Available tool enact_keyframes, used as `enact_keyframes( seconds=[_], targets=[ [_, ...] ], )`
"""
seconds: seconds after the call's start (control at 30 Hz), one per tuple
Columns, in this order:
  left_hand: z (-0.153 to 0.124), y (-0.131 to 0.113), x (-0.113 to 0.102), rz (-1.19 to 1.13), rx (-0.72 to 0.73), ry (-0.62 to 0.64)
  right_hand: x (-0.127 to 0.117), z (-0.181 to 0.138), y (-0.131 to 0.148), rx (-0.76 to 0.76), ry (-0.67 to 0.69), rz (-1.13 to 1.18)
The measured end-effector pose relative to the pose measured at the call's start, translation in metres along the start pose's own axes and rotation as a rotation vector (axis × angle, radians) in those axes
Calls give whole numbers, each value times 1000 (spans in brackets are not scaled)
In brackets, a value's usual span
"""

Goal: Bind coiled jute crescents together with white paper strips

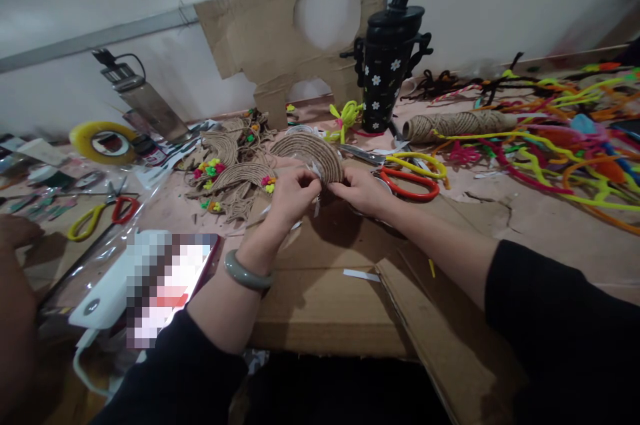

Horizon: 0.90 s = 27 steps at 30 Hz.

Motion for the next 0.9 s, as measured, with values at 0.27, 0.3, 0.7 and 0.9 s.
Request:
enact_keyframes(
  seconds=[0.27,0.3,0.7,0.9],
  targets=[
    [2,6,-1,-168,-30,-39,6,2,-5,41,51,325],
    [2,7,-1,-187,-32,-47,6,2,-6,52,45,349],
    [4,14,-3,-377,-74,-138,6,1,-8,170,40,437],
    [3,12,-4,-440,-75,-169,6,2,-11,179,37,457]
  ],
)
Point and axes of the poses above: each hand's wrist, its own z-axis towards the middle knuckle, its own x-axis out of the palm, y = z × x, the point moved 5 cm from there along z, towards the middle knuckle, and after that the axes turned 15 degrees about -z, right-handed, at the moved point
